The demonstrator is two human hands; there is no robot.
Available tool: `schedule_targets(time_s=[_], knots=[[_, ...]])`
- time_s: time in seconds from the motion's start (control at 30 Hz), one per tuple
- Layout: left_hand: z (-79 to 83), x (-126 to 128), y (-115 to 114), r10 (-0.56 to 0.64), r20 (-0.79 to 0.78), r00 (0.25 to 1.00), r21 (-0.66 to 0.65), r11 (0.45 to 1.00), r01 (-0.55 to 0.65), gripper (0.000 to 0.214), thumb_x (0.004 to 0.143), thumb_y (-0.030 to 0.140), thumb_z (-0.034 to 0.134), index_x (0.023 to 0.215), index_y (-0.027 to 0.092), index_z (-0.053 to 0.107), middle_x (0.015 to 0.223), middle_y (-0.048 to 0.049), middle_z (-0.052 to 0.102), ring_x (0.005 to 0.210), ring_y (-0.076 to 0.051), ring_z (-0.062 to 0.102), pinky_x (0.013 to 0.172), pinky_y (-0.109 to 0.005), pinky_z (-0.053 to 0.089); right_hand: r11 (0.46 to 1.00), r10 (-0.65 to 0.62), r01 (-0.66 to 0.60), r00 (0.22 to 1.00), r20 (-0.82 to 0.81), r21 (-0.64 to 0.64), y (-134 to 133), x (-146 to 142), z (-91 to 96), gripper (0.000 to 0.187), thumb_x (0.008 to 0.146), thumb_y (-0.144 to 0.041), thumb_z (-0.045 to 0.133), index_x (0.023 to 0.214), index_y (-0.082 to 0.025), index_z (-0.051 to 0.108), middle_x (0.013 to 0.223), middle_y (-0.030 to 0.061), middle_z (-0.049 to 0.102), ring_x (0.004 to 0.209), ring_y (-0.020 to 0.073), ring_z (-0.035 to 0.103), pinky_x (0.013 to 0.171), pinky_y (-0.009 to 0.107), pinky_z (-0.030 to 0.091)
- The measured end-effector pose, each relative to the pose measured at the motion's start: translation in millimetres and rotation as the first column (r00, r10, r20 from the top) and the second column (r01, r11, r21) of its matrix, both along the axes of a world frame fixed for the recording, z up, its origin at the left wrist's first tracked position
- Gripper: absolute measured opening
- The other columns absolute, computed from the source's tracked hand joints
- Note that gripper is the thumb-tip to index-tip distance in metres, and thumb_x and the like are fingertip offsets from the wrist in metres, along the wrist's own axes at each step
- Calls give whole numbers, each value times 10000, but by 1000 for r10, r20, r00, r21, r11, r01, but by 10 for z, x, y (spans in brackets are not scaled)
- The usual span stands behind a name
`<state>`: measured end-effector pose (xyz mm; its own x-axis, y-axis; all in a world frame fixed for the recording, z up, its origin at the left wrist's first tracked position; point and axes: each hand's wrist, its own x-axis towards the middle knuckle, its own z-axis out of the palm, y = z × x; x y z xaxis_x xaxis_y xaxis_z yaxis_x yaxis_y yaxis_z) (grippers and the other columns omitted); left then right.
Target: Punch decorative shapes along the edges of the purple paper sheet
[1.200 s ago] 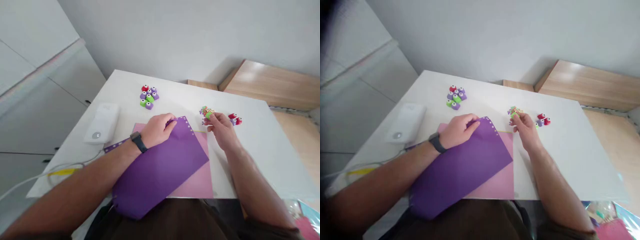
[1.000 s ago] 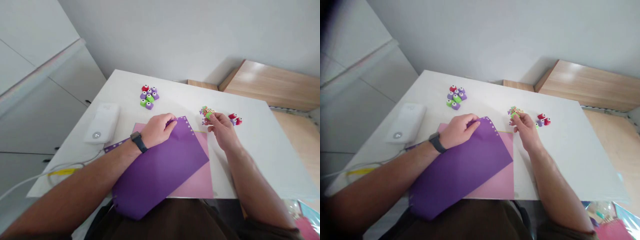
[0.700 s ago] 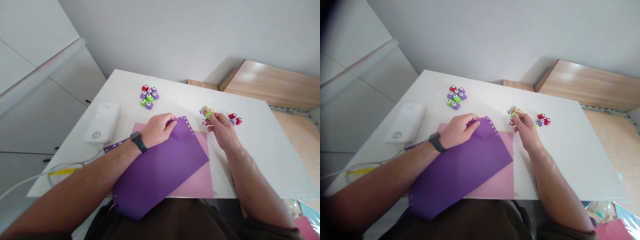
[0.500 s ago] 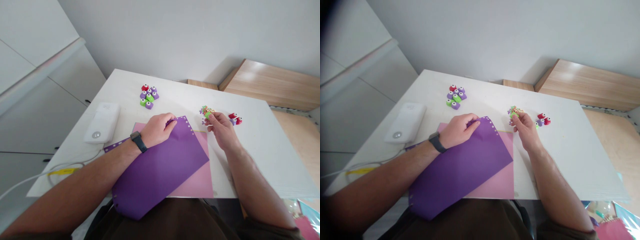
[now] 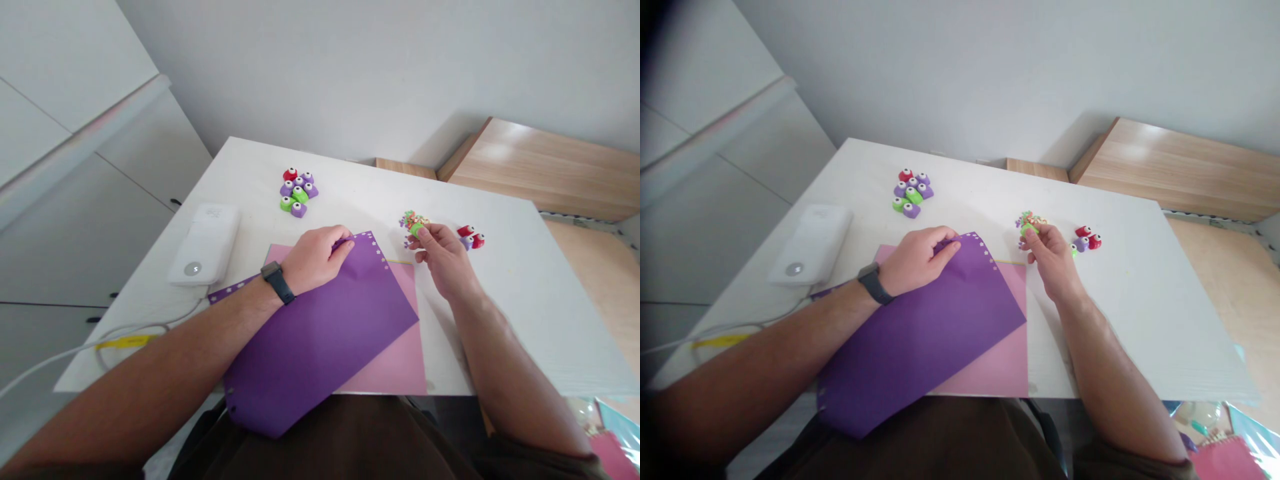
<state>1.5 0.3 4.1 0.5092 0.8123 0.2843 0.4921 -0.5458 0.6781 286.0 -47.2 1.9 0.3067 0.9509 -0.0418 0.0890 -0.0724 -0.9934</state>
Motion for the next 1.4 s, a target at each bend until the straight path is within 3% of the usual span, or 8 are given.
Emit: schedule_targets(time_s=[0.37,0.6,0.97,1.17,1.4], knots=[[7,2,-1,-6,-1,1000,1,1000,6,165,1034,301,576,965,202,689,928,-31,767,832,-199,688,759,-336,457,1000,25,-25,1000,-12,-14,-7,0,5,403,854,-573,844,1022,-250,673,897,13,734,762,145,646,573,260,440],[-8,-5,0,-2,-9,1000,-7,1000,2,189,1040,329,554,992,216,696,945,-37,774,867,-215,703,780,-344,482,1000,16,-15,997,70,-8,-8,7,-1,401,847,-591,836,1002,-255,680,858,-3,676,765,153,627,594,275,466],[1,1,-9,-7,2,1000,-13,1000,7,176,1037,310,568,981,205,697,945,-35,774,835,-198,691,770,-327,473,1000,2,-2,1000,12,-6,-10,-2,11,400,865,-581,832,1024,-250,672,963,21,742,802,148,667,568,252,442],[-4,1,-7,-1,-6,1000,-10,1000,1,191,1039,331,557,985,213,697,941,-36,772,854,-209,698,775,-340,476,1000,-1,1,998,66,-4,-7,11,15,387,850,-566,844,1021,-254,690,862,3,698,776,162,642,570,272,439],[17,-5,-3,12,-6,1000,-11,1000,-12,189,1037,327,558,980,212,697,940,-37,774,834,-203,693,757,-336,471,987,162,-162,981,105,-16,-75,-6,97,321,887,-482,835,1054,-232,723,815,-4,680,669,136,518,601,303,394]])
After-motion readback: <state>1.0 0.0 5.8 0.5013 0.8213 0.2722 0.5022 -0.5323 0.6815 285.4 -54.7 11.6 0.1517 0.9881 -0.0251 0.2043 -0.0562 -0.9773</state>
